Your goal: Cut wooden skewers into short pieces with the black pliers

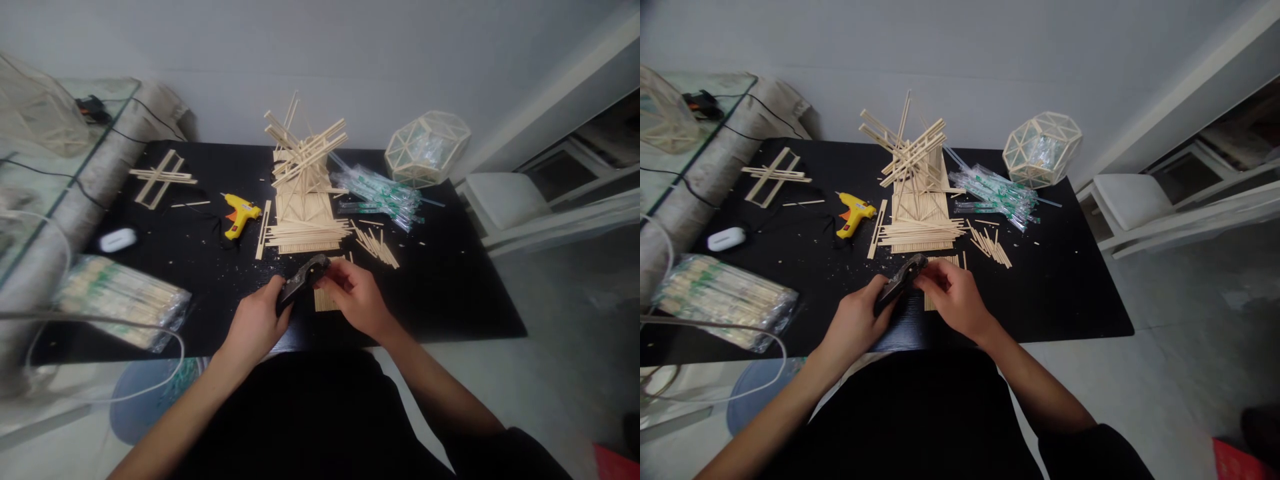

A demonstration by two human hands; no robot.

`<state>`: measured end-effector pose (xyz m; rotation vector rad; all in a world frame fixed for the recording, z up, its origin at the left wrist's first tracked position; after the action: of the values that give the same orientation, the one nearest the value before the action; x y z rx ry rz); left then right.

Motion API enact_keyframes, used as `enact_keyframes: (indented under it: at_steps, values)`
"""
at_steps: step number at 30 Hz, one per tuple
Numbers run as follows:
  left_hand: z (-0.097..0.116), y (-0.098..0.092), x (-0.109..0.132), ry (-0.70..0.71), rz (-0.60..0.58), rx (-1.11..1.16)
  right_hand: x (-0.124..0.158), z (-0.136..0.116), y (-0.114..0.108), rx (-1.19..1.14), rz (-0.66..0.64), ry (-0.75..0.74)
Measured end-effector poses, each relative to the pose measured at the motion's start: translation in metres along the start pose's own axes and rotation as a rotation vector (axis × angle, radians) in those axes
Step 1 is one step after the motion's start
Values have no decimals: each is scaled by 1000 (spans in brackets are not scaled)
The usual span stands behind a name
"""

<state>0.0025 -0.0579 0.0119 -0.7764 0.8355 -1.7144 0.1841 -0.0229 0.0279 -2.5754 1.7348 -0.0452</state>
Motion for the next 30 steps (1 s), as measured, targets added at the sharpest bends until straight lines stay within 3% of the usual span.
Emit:
enact_keyframes:
  at_steps: [5, 17, 30]
  values:
    - [2, -3, 0, 18, 13, 26, 4, -3, -4, 89, 67, -55]
    - [5, -7, 1, 78, -18, 126, 3, -17, -1, 149, -41, -88]
    - [-1, 3, 4, -67, -135, 25, 4, -3, 2, 165, 6, 7]
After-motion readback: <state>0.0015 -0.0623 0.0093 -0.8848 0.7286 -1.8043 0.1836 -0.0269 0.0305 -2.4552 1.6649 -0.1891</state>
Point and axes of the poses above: each hand's wrist, its own x-axis away from the middle knuckle, its own y-axis out of the palm, z = x × y, the point moved 6 cm from there along -x, towards the middle knuckle, and after that the axes turned 8 degrees about -z, right-handed, at the moved point
